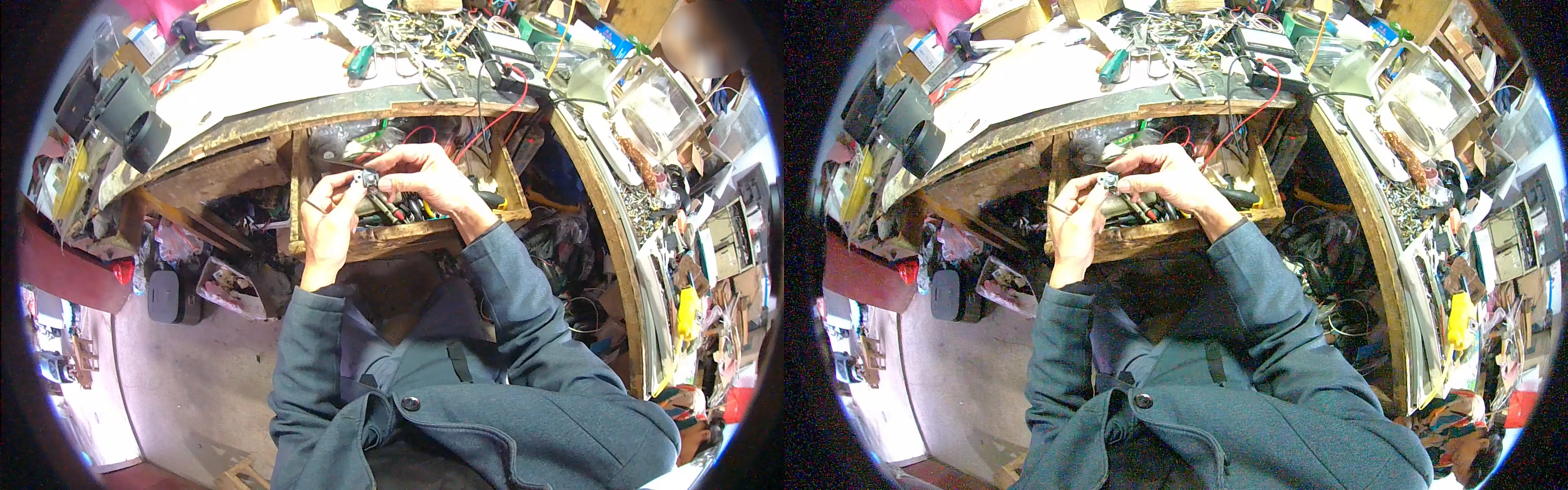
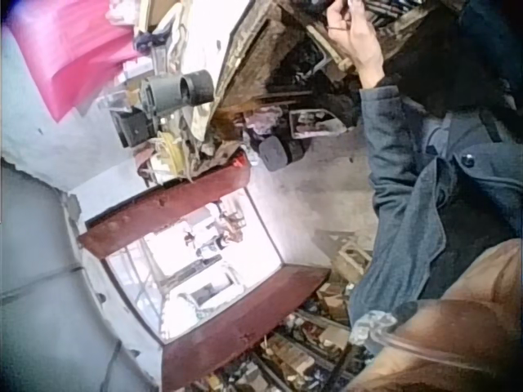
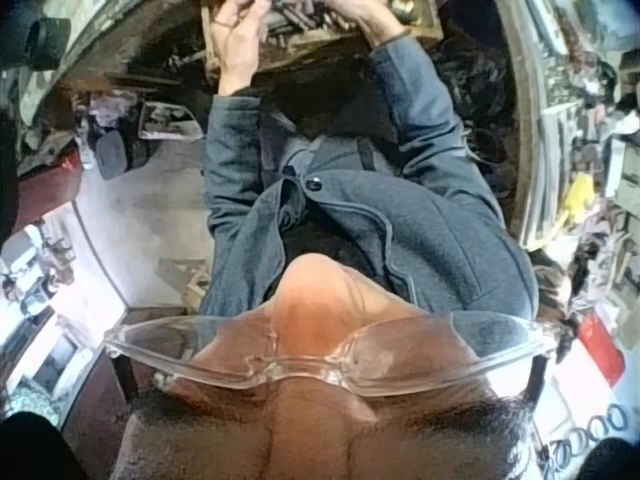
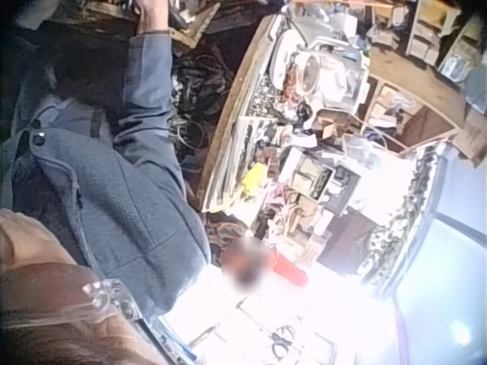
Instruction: The person works at a cluttered workbench, using a screwdriver to adjust a small electronic component and then using pliers to strip and bend wires. The person repeatedly handles the component and wires, performing small adjustments throughout the clip.
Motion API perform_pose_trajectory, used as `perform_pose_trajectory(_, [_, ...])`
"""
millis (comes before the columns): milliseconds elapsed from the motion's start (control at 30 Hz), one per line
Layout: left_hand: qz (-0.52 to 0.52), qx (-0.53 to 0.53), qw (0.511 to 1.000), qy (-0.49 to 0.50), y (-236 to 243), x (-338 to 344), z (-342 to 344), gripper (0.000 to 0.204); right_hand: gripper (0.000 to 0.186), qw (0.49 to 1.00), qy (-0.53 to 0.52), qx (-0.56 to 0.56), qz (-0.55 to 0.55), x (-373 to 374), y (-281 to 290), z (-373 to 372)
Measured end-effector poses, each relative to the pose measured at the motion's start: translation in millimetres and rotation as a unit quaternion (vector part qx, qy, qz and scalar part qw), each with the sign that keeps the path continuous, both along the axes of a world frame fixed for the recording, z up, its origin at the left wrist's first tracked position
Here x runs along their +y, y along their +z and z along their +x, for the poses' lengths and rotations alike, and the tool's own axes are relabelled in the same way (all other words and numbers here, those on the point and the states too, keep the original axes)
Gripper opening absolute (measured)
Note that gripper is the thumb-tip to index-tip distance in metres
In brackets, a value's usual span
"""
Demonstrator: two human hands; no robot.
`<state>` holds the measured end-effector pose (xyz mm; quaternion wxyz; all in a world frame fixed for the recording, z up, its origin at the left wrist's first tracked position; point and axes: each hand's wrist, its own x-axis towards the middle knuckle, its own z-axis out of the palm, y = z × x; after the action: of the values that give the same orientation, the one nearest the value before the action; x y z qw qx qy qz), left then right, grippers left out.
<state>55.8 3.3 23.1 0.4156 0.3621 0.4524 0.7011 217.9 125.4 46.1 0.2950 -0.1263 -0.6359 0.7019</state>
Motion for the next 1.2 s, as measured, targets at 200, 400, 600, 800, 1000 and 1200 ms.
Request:
perform_pose_trajectory(200, [0.001, -0.010, 1.000, -0.003, 0, -1, -1, 0.022, 0.030, 1.000, 0.015, 0.009, 0.022, -1, -1, -2])
perform_pose_trajectory(400, [0.006, -0.005, 1.000, -0.007, -3, -1, -1, 0.023, 0.031, 0.999, 0.040, -0.004, 0.021, -2, 2, 0])
perform_pose_trajectory(600, [0.003, -0.009, 1.000, 0.006, 0, -2, 1, 0.024, 0.026, 0.999, 0.036, 0.004, 0.036, -5, 2, -2])
perform_pose_trajectory(800, [0.002, 0.019, 1.000, -0.001, 1, -2, 1, 0.025, 0.025, 0.997, 0.048, 0.013, 0.061, -1, -3, -2])
perform_pose_trajectory(1000, [-0.005, 0.039, 0.999, -0.004, 1, -4, 0, 0.028, 0.024, 0.995, 0.044, 0.009, 0.090, -1, -5, -1])
perform_pose_trajectory(1200, [-0.016, 0.040, 0.999, 0.005, 7, -5, 3, 0.030, 0.021, 0.998, 0.032, 0.020, 0.049, -3, -1, -4])
